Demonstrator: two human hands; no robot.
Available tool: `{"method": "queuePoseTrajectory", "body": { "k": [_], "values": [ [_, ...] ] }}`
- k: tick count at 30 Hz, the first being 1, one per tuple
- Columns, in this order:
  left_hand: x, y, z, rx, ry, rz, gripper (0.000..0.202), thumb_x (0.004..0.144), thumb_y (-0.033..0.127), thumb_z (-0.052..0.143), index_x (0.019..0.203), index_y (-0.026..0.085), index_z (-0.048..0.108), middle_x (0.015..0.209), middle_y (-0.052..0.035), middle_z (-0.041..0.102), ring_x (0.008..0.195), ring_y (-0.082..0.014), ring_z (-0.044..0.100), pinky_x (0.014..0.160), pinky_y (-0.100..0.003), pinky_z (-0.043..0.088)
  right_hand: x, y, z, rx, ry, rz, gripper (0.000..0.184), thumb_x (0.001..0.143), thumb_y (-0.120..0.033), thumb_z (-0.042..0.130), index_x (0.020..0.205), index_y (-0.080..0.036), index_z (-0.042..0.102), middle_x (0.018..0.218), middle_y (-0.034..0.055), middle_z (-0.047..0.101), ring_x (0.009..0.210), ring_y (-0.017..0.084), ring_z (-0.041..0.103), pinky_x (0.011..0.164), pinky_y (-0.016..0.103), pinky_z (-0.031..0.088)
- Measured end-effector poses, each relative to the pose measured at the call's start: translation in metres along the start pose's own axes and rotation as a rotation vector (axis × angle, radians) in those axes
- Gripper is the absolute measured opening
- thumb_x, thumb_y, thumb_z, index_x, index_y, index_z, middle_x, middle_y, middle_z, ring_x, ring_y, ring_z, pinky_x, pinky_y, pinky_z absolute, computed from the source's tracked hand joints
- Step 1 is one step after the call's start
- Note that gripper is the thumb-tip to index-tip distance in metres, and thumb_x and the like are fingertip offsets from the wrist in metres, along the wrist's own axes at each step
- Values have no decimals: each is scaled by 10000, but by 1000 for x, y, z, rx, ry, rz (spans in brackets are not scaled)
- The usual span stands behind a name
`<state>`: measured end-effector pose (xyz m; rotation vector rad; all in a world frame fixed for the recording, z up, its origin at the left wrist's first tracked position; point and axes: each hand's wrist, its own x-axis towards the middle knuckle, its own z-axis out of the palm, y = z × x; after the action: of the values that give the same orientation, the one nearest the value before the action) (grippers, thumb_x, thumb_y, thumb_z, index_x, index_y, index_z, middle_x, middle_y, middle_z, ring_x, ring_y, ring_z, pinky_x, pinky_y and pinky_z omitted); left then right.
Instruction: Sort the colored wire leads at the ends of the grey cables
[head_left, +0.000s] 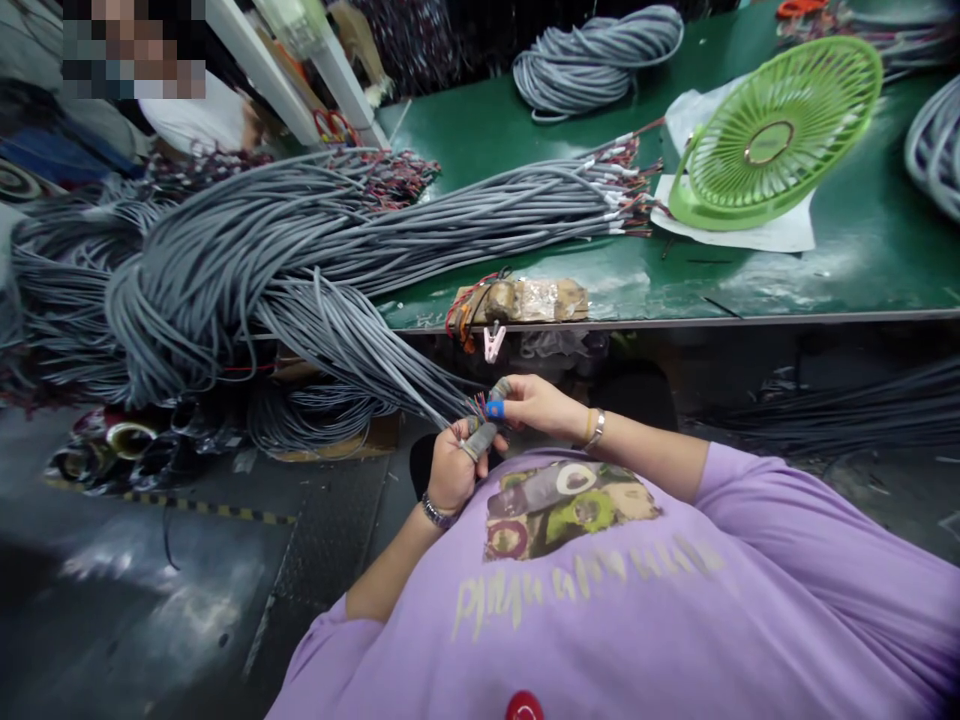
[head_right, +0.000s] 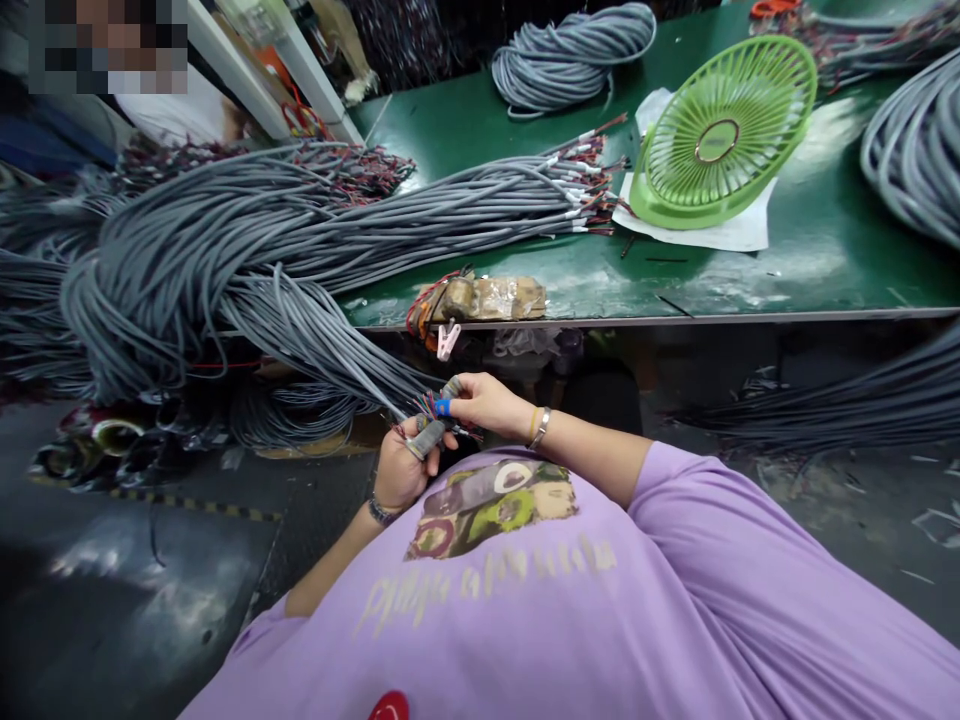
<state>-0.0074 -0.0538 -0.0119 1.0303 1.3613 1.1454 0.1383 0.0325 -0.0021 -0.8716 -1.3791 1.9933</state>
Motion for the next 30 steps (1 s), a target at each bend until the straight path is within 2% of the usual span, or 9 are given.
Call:
{"method": "queuePoseTrajectory", "body": {
  "k": [5, 9, 12, 17, 24, 30],
  "values": [
    [0, 6, 2, 49, 27, -3, 305, 801, 443, 656, 738, 154, 581, 609, -11, 677, 316, -32, 381, 349, -185, 245, -3, -1, 0, 3, -6, 1, 311, 632, -361, 753, 716, -143, 547, 501, -62, 488, 458, 58, 407, 448, 196, 326],
    [2, 8, 4, 48, 51, -25, 320, 798, 449, 652, 710, 151, 571, 611, -23, 687, 317, -42, 432, 340, -182, 273, -5, 1, 0, 4, 17, -3, 180, 675, -270, 671, 723, -146, 550, 516, -59, 503, 469, 62, 423, 463, 198, 332],
    [3, 8, 7, -44, 110, -49, 322, 773, 434, 664, 668, 152, 552, 625, -38, 698, 318, -56, 472, 312, -180, 236, -4, 5, 1, 23, 64, -13, 125, 655, -220, 633, 710, -150, 544, 524, -60, 515, 470, 59, 423, 463, 196, 325],
    [3, 10, 10, -171, 179, -63, 311, 725, 415, 680, 654, 156, 523, 641, -48, 706, 331, -72, 514, 295, -171, 218, -1, 11, 1, 124, 135, -12, 166, 655, -268, 643, 676, -155, 523, 490, -73, 470, 442, 46, 359, 441, 198, 270],
    [3, 6, 9, -172, 146, -87, 321, 700, 430, 702, 675, 151, 546, 619, -46, 699, 311, -67, 489, 294, -171, 203, -1, 6, 6, 87, 44, -4, 343, 617, -394, 755, 731, -156, 535, 533, -60, 510, 452, 55, 398, 439, 206, 303],
    [4, 8, 11, -136, 150, -105, 354, 699, 459, 697, 642, 147, 541, 608, -50, 694, 304, -60, 470, 297, -174, 205, 0, 6, 6, 53, 79, -19, 177, 640, -266, 662, 672, -165, 520, 497, -65, 500, 448, 57, 401, 432, 195, 296]
  ]
}}
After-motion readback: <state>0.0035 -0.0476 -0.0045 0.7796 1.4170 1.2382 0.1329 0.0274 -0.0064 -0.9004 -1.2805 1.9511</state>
